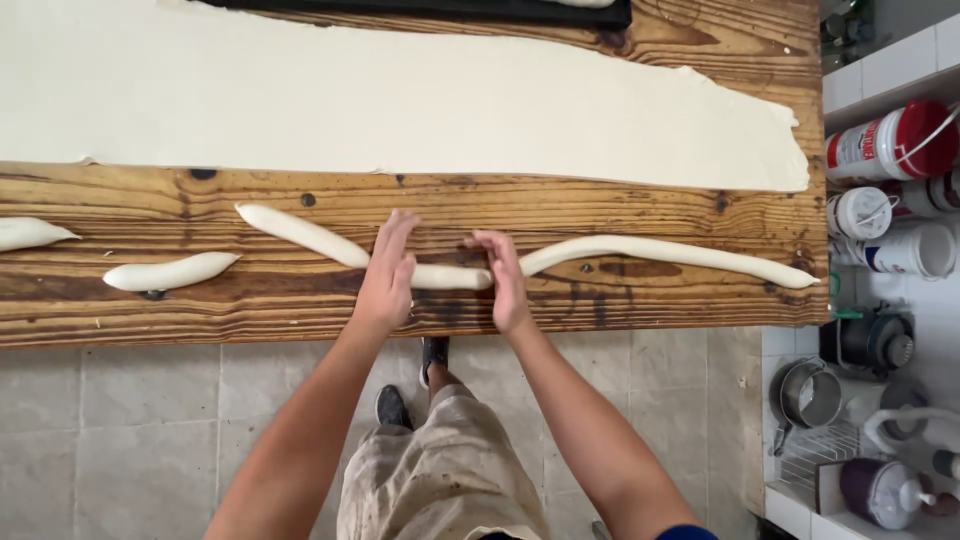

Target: Shape dough into small rolls and place them on a baking tray

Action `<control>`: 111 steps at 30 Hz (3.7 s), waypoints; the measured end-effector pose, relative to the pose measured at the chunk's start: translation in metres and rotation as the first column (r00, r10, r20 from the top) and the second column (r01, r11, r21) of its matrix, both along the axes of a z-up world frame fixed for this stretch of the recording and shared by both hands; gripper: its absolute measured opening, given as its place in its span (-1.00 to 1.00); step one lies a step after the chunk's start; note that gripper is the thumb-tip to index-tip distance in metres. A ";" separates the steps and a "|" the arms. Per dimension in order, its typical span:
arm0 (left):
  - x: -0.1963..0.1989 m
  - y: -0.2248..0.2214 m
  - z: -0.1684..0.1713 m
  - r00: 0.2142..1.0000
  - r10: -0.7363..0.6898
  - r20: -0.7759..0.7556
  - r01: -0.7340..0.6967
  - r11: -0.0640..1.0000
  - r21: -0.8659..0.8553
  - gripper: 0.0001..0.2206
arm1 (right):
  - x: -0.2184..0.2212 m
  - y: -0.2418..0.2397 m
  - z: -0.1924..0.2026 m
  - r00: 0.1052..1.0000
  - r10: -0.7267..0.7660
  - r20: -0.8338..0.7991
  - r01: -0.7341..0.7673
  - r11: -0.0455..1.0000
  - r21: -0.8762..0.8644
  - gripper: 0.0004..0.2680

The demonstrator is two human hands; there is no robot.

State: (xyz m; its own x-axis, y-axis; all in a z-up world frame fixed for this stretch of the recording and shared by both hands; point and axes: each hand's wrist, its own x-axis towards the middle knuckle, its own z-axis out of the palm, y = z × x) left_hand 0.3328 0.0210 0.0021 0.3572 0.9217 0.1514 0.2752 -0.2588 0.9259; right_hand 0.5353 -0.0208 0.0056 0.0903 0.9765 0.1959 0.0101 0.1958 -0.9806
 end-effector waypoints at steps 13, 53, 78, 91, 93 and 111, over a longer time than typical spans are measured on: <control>0.015 0.059 -0.015 0.985 0.167 0.052 -0.173 0.978 0.120 -0.51 | 0.010 0.089 -0.015 0.981 0.103 0.165 -0.111 0.993 0.039 -0.63; 0.293 -0.023 0.057 0.831 -0.182 0.525 0.152 0.983 0.100 -0.58 | 0.259 -0.066 0.038 0.883 -0.450 0.134 0.444 0.893 0.069 -0.76; 0.385 -0.018 -0.003 0.968 0.118 0.219 -0.145 0.983 0.110 -0.45 | 0.342 -0.034 0.004 0.990 -0.119 0.070 0.119 0.993 -0.002 -0.67; 0.397 0.010 -0.022 0.986 0.011 0.167 -0.064 0.947 0.315 -0.36 | 0.358 -0.002 -0.003 0.982 -0.028 0.188 0.009 0.995 0.100 -0.59; 0.407 0.026 -0.025 0.979 0.037 0.201 -0.103 0.940 0.326 -0.37 | 0.360 0.012 -0.003 0.971 -0.010 0.239 -0.017 0.994 0.110 -0.58; 0.365 -0.071 -0.011 0.999 0.004 0.033 -0.011 0.980 0.198 -0.41 | 0.351 -0.068 0.001 0.970 0.051 0.238 -0.047 0.999 -0.021 -0.55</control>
